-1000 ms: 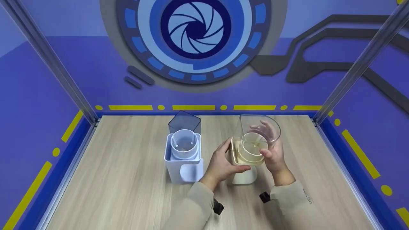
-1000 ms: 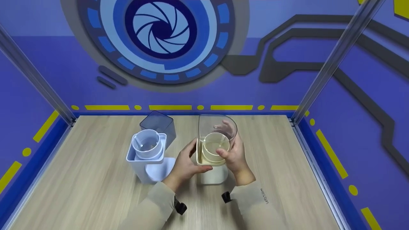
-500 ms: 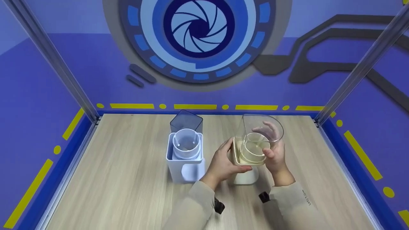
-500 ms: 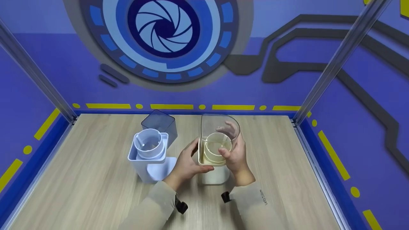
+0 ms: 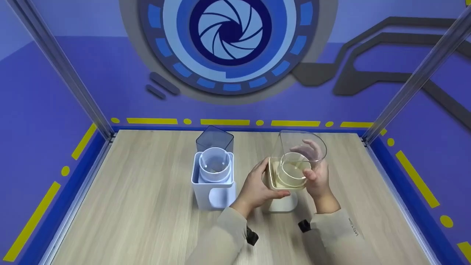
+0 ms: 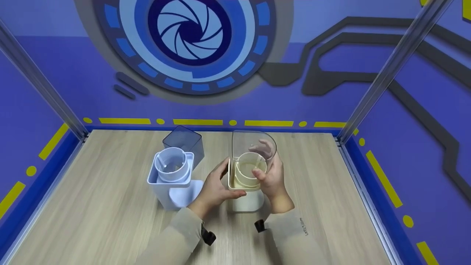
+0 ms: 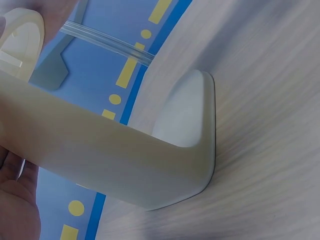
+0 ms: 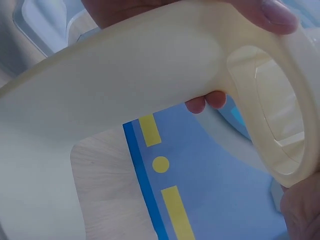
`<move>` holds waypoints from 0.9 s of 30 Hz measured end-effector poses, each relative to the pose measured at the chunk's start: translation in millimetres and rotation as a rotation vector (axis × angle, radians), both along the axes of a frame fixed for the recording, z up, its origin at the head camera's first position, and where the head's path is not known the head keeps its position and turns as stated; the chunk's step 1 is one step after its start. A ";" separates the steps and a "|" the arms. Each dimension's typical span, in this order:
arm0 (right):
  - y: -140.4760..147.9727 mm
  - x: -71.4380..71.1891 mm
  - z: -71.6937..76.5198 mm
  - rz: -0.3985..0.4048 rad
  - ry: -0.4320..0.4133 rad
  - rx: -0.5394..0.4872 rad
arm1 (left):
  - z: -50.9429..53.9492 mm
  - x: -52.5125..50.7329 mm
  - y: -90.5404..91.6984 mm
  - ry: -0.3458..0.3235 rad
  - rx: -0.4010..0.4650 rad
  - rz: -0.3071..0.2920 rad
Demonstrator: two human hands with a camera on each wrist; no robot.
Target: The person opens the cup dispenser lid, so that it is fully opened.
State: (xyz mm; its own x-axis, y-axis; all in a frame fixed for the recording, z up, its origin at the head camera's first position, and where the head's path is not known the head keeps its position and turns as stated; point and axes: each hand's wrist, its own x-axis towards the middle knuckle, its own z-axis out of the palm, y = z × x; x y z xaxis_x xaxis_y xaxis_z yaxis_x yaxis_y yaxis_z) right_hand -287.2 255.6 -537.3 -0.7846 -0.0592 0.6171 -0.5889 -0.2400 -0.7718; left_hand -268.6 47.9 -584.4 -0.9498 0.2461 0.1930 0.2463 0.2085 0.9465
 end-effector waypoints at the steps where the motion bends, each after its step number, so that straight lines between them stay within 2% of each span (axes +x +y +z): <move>1: 0.1 0.1 0.1 -0.005 0.001 0.005 | -0.2 -0.1 0.0 -0.001 -0.006 0.001; 12: 0.2 -0.7 -2.2 0.004 0.002 -0.012 | -0.6 0.1 -0.4 0.001 -0.003 -0.011; 18: -0.9 -3.1 -3.5 0.001 0.021 -0.012 | -0.9 -0.1 -1.1 -0.010 -0.008 0.006; 27: 0.3 -0.5 -2.1 -0.007 0.058 -0.026 | 0.9 0.0 -0.5 0.001 -0.011 -0.008</move>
State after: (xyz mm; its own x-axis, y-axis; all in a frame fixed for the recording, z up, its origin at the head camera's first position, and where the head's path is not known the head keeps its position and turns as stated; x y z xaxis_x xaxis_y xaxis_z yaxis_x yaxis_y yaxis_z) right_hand -287.8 255.8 -539.4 -0.7482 -0.0369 0.6625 -0.6339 -0.2553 -0.7301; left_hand -268.7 47.4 -583.6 -0.9478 0.2554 0.1912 0.2488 0.2166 0.9440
